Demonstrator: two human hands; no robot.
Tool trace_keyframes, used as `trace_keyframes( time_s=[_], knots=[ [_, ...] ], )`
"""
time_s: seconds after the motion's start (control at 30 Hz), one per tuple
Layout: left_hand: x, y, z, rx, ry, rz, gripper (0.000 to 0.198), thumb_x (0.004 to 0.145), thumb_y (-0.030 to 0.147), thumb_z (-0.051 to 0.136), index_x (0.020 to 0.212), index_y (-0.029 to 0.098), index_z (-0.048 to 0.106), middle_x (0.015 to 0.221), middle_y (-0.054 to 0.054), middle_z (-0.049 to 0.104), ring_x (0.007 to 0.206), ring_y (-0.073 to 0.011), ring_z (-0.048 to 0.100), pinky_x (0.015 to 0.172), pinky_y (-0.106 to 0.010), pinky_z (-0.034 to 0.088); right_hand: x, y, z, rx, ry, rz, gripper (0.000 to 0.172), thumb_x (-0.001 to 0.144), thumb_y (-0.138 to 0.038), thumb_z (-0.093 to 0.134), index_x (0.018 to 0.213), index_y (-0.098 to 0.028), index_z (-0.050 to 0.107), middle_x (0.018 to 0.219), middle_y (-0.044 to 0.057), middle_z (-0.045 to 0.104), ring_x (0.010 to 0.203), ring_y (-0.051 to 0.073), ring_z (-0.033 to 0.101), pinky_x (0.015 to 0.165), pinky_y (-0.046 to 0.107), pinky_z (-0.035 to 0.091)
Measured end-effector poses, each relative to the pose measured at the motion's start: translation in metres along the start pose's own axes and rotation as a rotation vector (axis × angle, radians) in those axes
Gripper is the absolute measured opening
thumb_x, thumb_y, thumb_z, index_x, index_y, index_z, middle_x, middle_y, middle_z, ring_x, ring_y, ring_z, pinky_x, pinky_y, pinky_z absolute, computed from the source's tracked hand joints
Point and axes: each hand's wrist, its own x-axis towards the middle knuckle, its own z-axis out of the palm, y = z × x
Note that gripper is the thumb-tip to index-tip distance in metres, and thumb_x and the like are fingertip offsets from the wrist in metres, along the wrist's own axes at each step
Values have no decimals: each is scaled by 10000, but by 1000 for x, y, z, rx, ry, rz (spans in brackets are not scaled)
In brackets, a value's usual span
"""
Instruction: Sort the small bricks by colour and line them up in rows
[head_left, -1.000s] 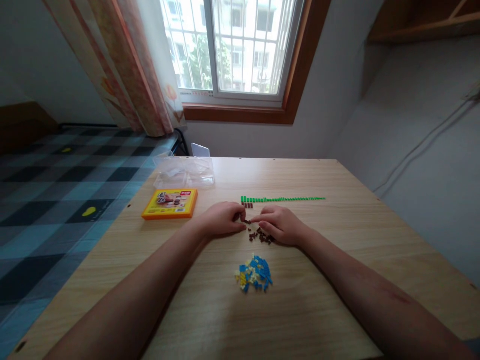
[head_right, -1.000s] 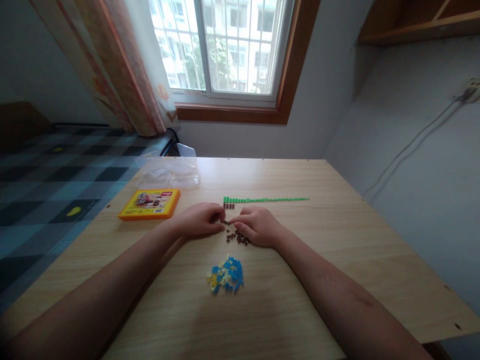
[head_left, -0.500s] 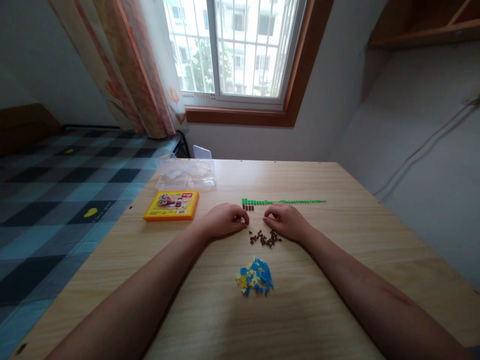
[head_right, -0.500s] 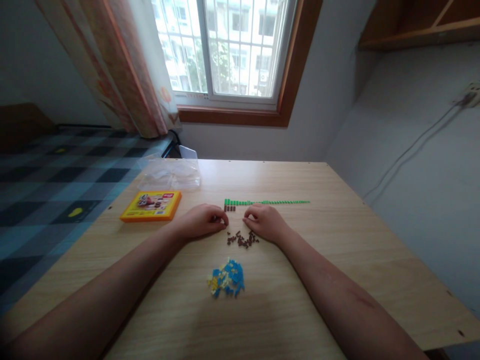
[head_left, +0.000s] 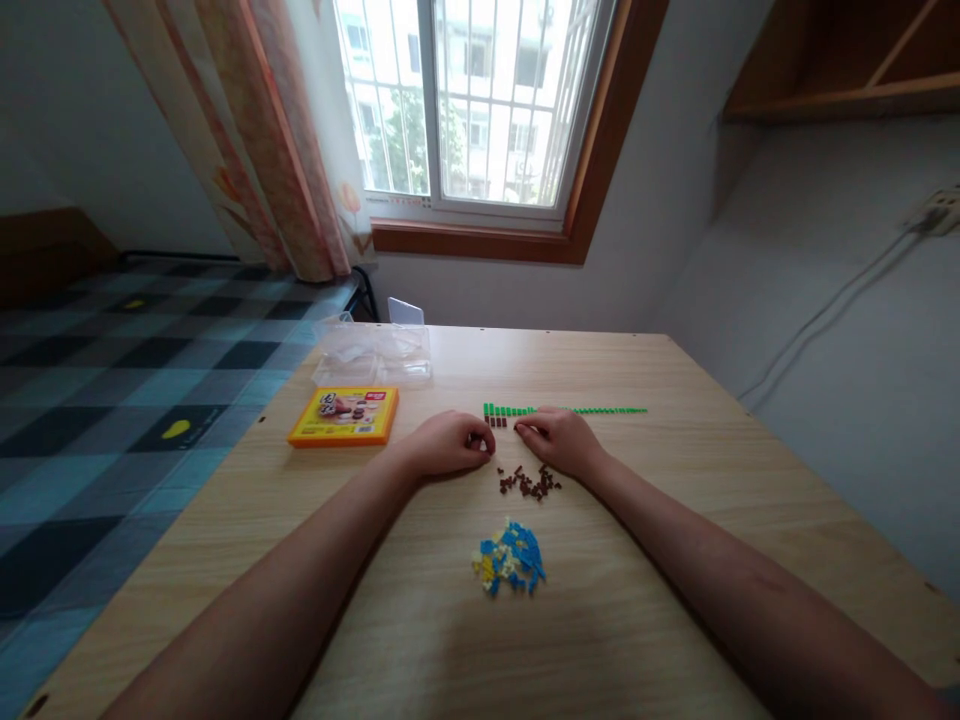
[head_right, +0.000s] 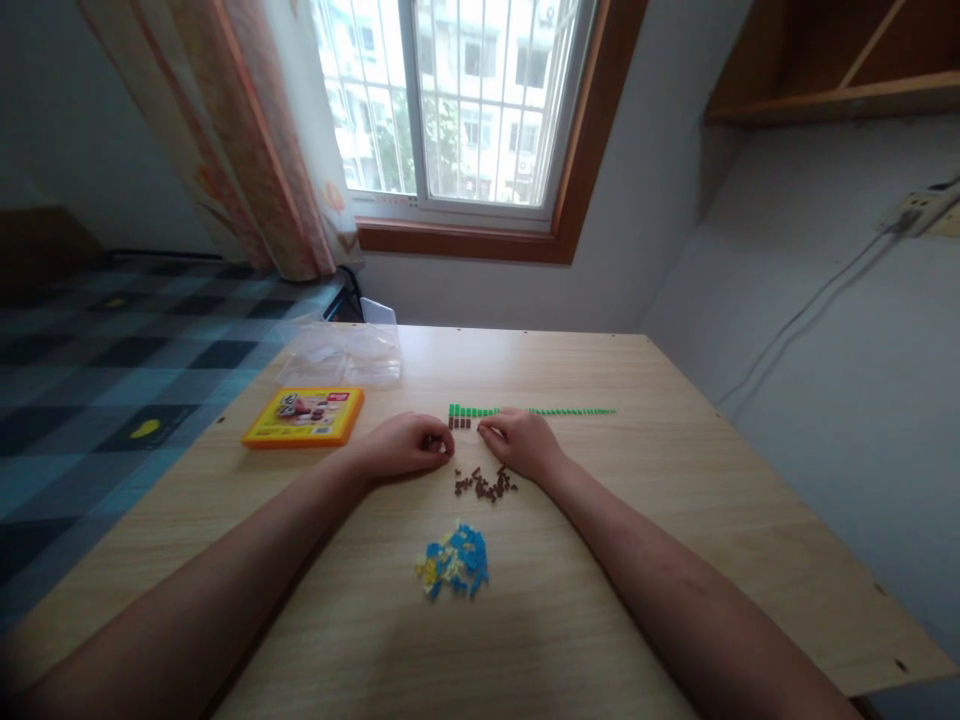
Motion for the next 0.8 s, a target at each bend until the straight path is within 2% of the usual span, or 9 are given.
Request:
trace_keyframes(
  time_s=[0.13,0.33,0.53,0.8],
  knots=[
    [-1,1,-1,-13,0,-1,253,739,222,594,911,220,780,751,7,673,678,-137,552,620,-246,361,9,0,0,2,-8,-30,209,948,-283,597,962,-235,800,770,39,693,681,155,608,636,263,387],
    [-2,3,-2,-24,-15,-11,239,737,225,597,901,215,771,750,3,672,675,-139,546,622,-252,354,10,6,0,142,49,-33,190,927,-229,615,954,-206,802,718,32,652,632,135,563,621,257,388],
    [-1,3,-1,-26,-20,-36,236,732,209,595,894,224,766,741,8,664,669,-141,533,637,-263,353,11,8,-2,120,-4,-35,180,922,-242,632,943,-220,809,712,27,649,608,126,547,596,254,364],
    [0,2,2,12,-2,-51,225,746,219,590,890,222,763,743,3,660,672,-143,538,617,-262,347,13,13,0,64,-68,-96,207,958,-266,603,1032,-241,795,825,47,716,738,155,634,685,255,420]
  ],
)
